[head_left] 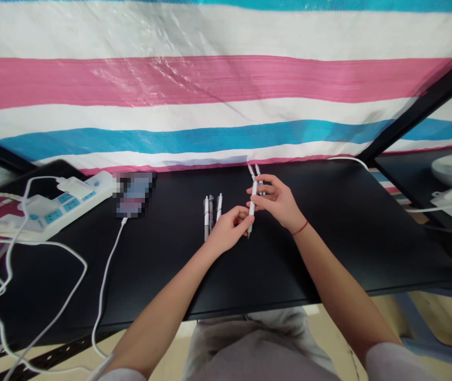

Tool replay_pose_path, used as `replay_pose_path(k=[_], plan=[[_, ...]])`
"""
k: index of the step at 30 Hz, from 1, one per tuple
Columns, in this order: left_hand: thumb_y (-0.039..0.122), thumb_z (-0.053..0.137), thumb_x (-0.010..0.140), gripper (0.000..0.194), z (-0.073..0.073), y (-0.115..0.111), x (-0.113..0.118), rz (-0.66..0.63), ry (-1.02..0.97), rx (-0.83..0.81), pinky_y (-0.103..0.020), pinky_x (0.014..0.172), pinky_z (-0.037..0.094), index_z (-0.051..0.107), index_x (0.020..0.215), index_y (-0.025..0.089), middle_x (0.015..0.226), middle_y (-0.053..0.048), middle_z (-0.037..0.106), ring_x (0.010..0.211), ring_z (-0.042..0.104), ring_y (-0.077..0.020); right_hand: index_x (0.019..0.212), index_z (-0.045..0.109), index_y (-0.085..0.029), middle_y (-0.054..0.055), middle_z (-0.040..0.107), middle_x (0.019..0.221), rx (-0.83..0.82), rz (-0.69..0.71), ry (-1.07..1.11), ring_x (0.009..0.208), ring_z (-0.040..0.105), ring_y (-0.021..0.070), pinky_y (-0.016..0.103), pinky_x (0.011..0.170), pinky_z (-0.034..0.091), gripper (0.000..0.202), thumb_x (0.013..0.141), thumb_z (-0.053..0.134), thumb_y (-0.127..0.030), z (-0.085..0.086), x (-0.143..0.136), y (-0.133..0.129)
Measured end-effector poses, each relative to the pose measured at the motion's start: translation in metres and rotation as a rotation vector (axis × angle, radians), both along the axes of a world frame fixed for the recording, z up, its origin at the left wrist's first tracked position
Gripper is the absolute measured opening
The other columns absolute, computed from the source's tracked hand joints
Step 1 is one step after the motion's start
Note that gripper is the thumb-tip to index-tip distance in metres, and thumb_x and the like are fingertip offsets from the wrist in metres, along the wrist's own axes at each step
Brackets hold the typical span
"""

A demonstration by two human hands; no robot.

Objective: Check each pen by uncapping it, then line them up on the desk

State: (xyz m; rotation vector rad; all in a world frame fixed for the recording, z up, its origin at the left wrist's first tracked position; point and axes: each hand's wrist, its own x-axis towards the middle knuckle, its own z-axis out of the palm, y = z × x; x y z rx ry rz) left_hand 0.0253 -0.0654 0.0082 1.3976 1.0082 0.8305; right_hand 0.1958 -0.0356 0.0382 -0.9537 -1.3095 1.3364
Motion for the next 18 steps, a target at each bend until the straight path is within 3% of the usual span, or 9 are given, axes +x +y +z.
replay_pose_path(k=[18], plan=[[0.041, 0.058, 0.085, 0.028, -0.0001, 0.001, -0.0013, -0.011, 0.008, 0.006, -0.023, 0.058, 0.052, 0.06, 0.097, 0.017, 0.08, -0.002, 0.064, 0.066, 0.061, -0.0113, 0.113, 0.053, -0.024, 0.005, 0.07, 0.098, 0.006, -0.018, 0.017, 0.082, 0.071, 0.0235, 0.038, 0.065, 0.062, 0.054, 0.067, 0.079, -0.035, -0.0038, -0.0001, 0.002]])
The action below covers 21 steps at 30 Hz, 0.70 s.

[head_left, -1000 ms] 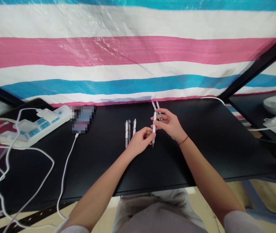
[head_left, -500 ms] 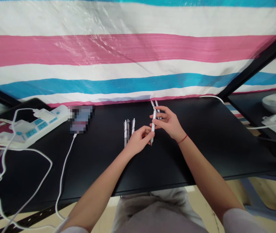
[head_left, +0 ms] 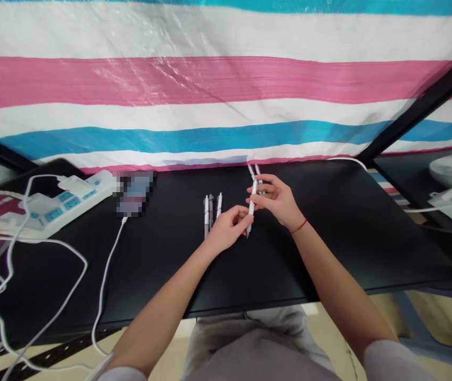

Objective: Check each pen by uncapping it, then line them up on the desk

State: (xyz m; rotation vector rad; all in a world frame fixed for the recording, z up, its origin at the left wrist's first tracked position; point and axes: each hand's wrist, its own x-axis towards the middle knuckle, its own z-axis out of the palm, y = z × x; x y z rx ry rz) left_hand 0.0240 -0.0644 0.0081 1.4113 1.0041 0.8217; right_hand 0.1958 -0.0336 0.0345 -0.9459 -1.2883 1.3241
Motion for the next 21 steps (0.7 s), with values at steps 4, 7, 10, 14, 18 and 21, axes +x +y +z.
replay_pose_path(k=[4, 7, 10, 14, 18, 21], plan=[[0.04, 0.059, 0.085, 0.027, -0.0002, -0.0003, 0.0001, -0.001, -0.023, -0.009, -0.023, 0.058, 0.053, 0.06, 0.097, 0.016, 0.081, -0.002, 0.064, 0.067, 0.061, -0.0111, 0.113, 0.054, -0.024, 0.006, 0.069, 0.098, 0.016, -0.011, -0.01, 0.081, 0.071, 0.0229, 0.036, 0.064, 0.061, 0.054, 0.067, 0.078, -0.037, -0.0021, -0.0006, 0.0008], [0.039, 0.06, 0.084, 0.027, 0.0007, -0.0005, 0.0001, -0.014, -0.046, -0.039, -0.022, 0.058, 0.053, 0.059, 0.098, 0.016, 0.081, -0.003, 0.064, 0.068, 0.061, -0.0112, 0.113, 0.055, -0.023, 0.006, 0.07, 0.097, 0.019, 0.001, -0.021, 0.08, 0.071, 0.0227, 0.036, 0.064, 0.061, 0.053, 0.067, 0.078, -0.037, -0.0041, -0.0009, 0.0021], [0.039, 0.06, 0.084, 0.027, 0.0018, -0.0001, -0.0002, -0.011, -0.051, -0.047, -0.022, 0.058, 0.053, 0.059, 0.098, 0.016, 0.081, -0.003, 0.063, 0.068, 0.061, -0.011, 0.113, 0.055, -0.024, 0.005, 0.07, 0.097, 0.025, -0.005, -0.017, 0.08, 0.071, 0.0226, 0.037, 0.065, 0.061, 0.053, 0.067, 0.078, -0.038, -0.0052, -0.001, 0.0031], [0.04, 0.06, 0.084, 0.027, 0.0016, 0.0012, -0.0008, -0.004, -0.036, -0.031, -0.023, 0.057, 0.053, 0.059, 0.097, 0.016, 0.08, -0.003, 0.064, 0.067, 0.061, -0.0112, 0.112, 0.055, -0.024, 0.006, 0.07, 0.098, 0.027, 0.0, -0.005, 0.081, 0.071, 0.0235, 0.037, 0.065, 0.061, 0.053, 0.066, 0.079, -0.038, -0.0047, -0.0011, 0.0031], [0.04, 0.06, 0.084, 0.028, 0.0009, 0.0017, -0.0012, -0.002, -0.018, -0.014, -0.023, 0.057, 0.052, 0.059, 0.098, 0.016, 0.08, -0.002, 0.064, 0.065, 0.061, -0.0107, 0.116, 0.052, -0.025, 0.005, 0.07, 0.099, 0.021, -0.003, 0.016, 0.081, 0.071, 0.0233, 0.037, 0.066, 0.061, 0.057, 0.067, 0.078, -0.037, -0.0039, -0.0011, 0.0026], [0.039, 0.061, 0.083, 0.027, 0.0013, 0.0015, -0.0011, -0.006, -0.007, -0.008, -0.022, 0.057, 0.052, 0.059, 0.097, 0.016, 0.079, -0.002, 0.064, 0.065, 0.06, -0.0107, 0.113, 0.053, -0.024, 0.005, 0.07, 0.097, 0.023, 0.001, 0.008, 0.08, 0.071, 0.0231, 0.036, 0.064, 0.061, 0.055, 0.066, 0.079, -0.038, -0.0047, -0.0008, 0.0029]])
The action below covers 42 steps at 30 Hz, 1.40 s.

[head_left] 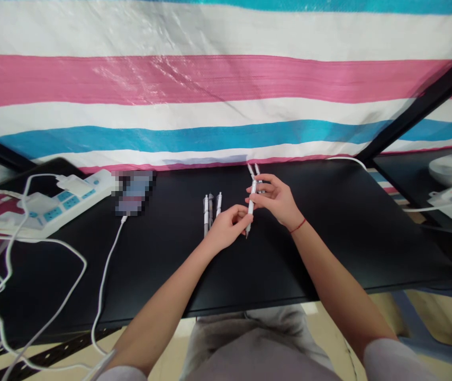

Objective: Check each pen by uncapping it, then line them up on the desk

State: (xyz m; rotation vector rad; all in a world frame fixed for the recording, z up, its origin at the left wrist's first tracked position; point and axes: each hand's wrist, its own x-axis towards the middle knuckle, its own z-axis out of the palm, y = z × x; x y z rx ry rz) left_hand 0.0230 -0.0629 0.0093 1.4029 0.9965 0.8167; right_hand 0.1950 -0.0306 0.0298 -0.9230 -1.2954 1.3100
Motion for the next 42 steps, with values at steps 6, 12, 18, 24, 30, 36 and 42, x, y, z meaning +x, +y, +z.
replay_pose_path(k=[6, 12, 18, 24, 30, 36, 42], plan=[[0.039, 0.06, 0.083, 0.026, 0.0019, -0.0004, 0.0013, -0.003, -0.031, -0.021, -0.023, 0.058, 0.052, 0.059, 0.095, 0.016, 0.079, -0.002, 0.063, 0.066, 0.061, -0.0111, 0.115, 0.055, -0.023, 0.006, 0.07, 0.098, -0.007, -0.017, 0.0, 0.081, 0.071, 0.0232, 0.035, 0.063, 0.061, 0.055, 0.067, 0.079, -0.037, -0.0004, -0.0008, -0.0003], [0.04, 0.061, 0.083, 0.027, 0.0011, -0.0014, 0.0016, -0.001, -0.021, -0.006, -0.023, 0.057, 0.052, 0.059, 0.095, 0.016, 0.077, -0.001, 0.063, 0.064, 0.06, -0.0108, 0.117, 0.054, -0.024, 0.005, 0.07, 0.098, -0.007, -0.018, 0.023, 0.08, 0.072, 0.0233, 0.035, 0.064, 0.061, 0.055, 0.069, 0.078, -0.034, 0.0025, -0.0009, -0.0019], [0.04, 0.06, 0.084, 0.027, -0.001, -0.0008, 0.0005, -0.005, -0.01, 0.025, -0.023, 0.058, 0.052, 0.059, 0.096, 0.016, 0.077, -0.001, 0.063, 0.064, 0.059, -0.0104, 0.116, 0.054, -0.023, 0.006, 0.07, 0.098, -0.009, -0.019, -0.005, 0.081, 0.071, 0.023, 0.035, 0.064, 0.061, 0.055, 0.068, 0.078, -0.038, 0.0019, -0.001, -0.0019], [0.041, 0.06, 0.084, 0.027, -0.0013, -0.0001, 0.0, -0.008, 0.002, 0.04, -0.023, 0.059, 0.051, 0.058, 0.096, 0.017, 0.076, -0.001, 0.063, 0.064, 0.059, -0.0108, 0.112, 0.055, -0.022, 0.006, 0.07, 0.095, 0.022, -0.056, 0.001, 0.079, 0.071, 0.0222, 0.033, 0.062, 0.061, 0.05, 0.069, 0.077, -0.037, 0.0, -0.0031, -0.0023], [0.04, 0.059, 0.085, 0.026, -0.0029, 0.0005, 0.0, -0.01, 0.003, 0.044, -0.023, 0.059, 0.051, 0.058, 0.095, 0.017, 0.077, -0.001, 0.064, 0.064, 0.059, -0.0109, 0.113, 0.055, -0.023, 0.005, 0.07, 0.094, 0.011, -0.061, 0.016, 0.077, 0.071, 0.022, 0.032, 0.06, 0.061, 0.051, 0.069, 0.078, -0.035, 0.0, -0.0033, -0.002], [0.04, 0.058, 0.085, 0.026, -0.0009, 0.0002, 0.0, -0.012, 0.025, 0.061, -0.023, 0.06, 0.051, 0.058, 0.095, 0.017, 0.074, 0.0, 0.062, 0.063, 0.058, -0.0105, 0.114, 0.055, -0.023, 0.005, 0.07, 0.096, 0.02, -0.045, 0.011, 0.079, 0.071, 0.0221, 0.033, 0.062, 0.061, 0.051, 0.07, 0.077, -0.036, -0.0017, -0.0024, -0.0024], [0.041, 0.059, 0.085, 0.027, -0.0023, 0.0002, 0.0005, -0.015, 0.017, 0.046, -0.023, 0.059, 0.053, 0.058, 0.096, 0.017, 0.075, 0.0, 0.062, 0.064, 0.059, -0.011, 0.121, 0.051, -0.024, 0.006, 0.069, 0.101, 0.001, -0.016, 0.003, 0.081, 0.071, 0.0222, 0.035, 0.066, 0.061, 0.059, 0.07, 0.077, -0.039, -0.0013, -0.0014, -0.0005]])
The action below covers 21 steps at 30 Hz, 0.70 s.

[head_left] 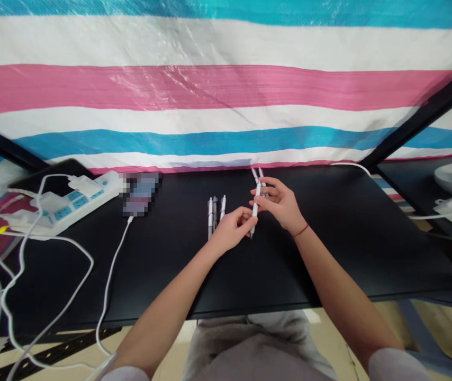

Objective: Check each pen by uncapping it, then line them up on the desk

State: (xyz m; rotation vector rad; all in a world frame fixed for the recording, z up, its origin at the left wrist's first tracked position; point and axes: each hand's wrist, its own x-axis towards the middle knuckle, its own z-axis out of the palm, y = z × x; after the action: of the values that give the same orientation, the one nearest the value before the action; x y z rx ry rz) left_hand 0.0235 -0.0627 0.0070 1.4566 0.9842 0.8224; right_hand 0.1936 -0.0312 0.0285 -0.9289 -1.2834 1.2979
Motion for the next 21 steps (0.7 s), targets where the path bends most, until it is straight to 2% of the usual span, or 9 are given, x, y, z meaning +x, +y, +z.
replay_pose_path(k=[2, 4, 8, 10, 12, 14, 17, 21], plan=[[0.041, 0.06, 0.084, 0.027, 0.0, 0.001, -0.001, 0.033, -0.014, -0.005, -0.023, 0.058, 0.053, 0.058, 0.096, 0.016, 0.076, -0.001, 0.062, 0.064, 0.06, -0.0109, 0.133, 0.041, -0.029, 0.006, 0.067, 0.107, -0.024, 0.013, 0.009, 0.081, 0.07, 0.0202, 0.036, 0.068, 0.061, 0.073, 0.07, 0.076, -0.04, 0.0, 0.0, 0.001], [0.041, 0.061, 0.083, 0.027, 0.002, 0.003, -0.002, 0.116, -0.054, -0.013, -0.024, 0.06, 0.054, 0.058, 0.096, 0.016, 0.078, -0.001, 0.062, 0.067, 0.06, -0.0111, 0.135, 0.038, -0.031, 0.005, 0.065, 0.109, -0.036, 0.019, -0.005, 0.078, 0.069, 0.0176, 0.034, 0.066, 0.06, 0.074, 0.072, 0.073, -0.042, 0.0, 0.0, 0.001], [0.041, 0.066, 0.078, 0.03, 0.008, 0.007, -0.006, 0.362, -0.198, -0.044, -0.026, 0.071, 0.058, 0.057, 0.093, 0.018, 0.091, 0.0, 0.059, 0.079, 0.061, -0.0108, 0.112, 0.059, -0.023, 0.003, 0.065, 0.094, 0.084, 0.073, -0.268, 0.074, 0.066, 0.0158, 0.03, 0.066, 0.057, 0.044, 0.074, 0.072, -0.041, -0.003, -0.009, -0.005], [0.041, 0.068, 0.076, 0.031, 0.01, 0.008, -0.007, 0.418, -0.244, -0.053, -0.028, 0.075, 0.058, 0.057, 0.091, 0.018, 0.092, 0.0, 0.058, 0.08, 0.06, -0.01, 0.098, 0.065, -0.022, 0.003, 0.067, 0.086, 0.191, 0.093, -0.445, 0.074, 0.065, 0.0162, 0.03, 0.067, 0.054, 0.028, 0.077, 0.068, -0.039, -0.004, -0.016, -0.011], [0.041, 0.069, 0.075, 0.031, 0.01, 0.01, -0.009, 0.42, -0.264, -0.048, -0.03, 0.077, 0.057, 0.057, 0.092, 0.018, 0.091, 0.0, 0.059, 0.079, 0.06, -0.0098, 0.088, 0.067, -0.022, 0.002, 0.068, 0.081, 0.268, 0.085, -0.544, 0.072, 0.064, 0.0163, 0.029, 0.067, 0.052, 0.018, 0.083, 0.061, -0.038, -0.003, -0.022, -0.014], [0.04, 0.069, 0.076, 0.033, 0.009, 0.011, -0.01, 0.402, -0.249, -0.021, -0.031, 0.078, 0.057, 0.057, 0.098, 0.018, 0.09, -0.001, 0.059, 0.079, 0.061, -0.0111, 0.082, 0.067, -0.021, 0.002, 0.069, 0.078, 0.285, 0.02, -0.571, 0.07, 0.064, 0.0164, 0.028, 0.066, 0.051, 0.019, 0.085, 0.058, -0.037, -0.002, -0.021, -0.013], [0.04, 0.066, 0.078, 0.04, 0.006, 0.013, -0.013, 0.387, -0.157, 0.028, -0.029, 0.072, 0.057, 0.056, 0.111, 0.019, 0.089, -0.002, 0.059, 0.079, 0.061, -0.0131, 0.076, 0.065, -0.019, 0.003, 0.068, 0.07, 0.22, -0.196, -0.616, 0.064, 0.063, 0.017, 0.028, 0.062, 0.048, 0.023, 0.082, 0.06, -0.041, -0.004, -0.005, -0.003], [0.037, 0.061, 0.082, 0.033, 0.003, 0.016, -0.02, 0.389, -0.032, 0.058, -0.026, 0.067, 0.053, 0.058, 0.109, 0.019, 0.089, -0.003, 0.061, 0.076, 0.06, -0.013, 0.067, 0.062, -0.019, 0.003, 0.067, 0.065, 0.104, -0.415, -0.92, 0.064, 0.064, 0.0182, 0.028, 0.064, 0.044, 0.024, 0.081, 0.059, -0.038, -0.013, 0.027, 0.015]])
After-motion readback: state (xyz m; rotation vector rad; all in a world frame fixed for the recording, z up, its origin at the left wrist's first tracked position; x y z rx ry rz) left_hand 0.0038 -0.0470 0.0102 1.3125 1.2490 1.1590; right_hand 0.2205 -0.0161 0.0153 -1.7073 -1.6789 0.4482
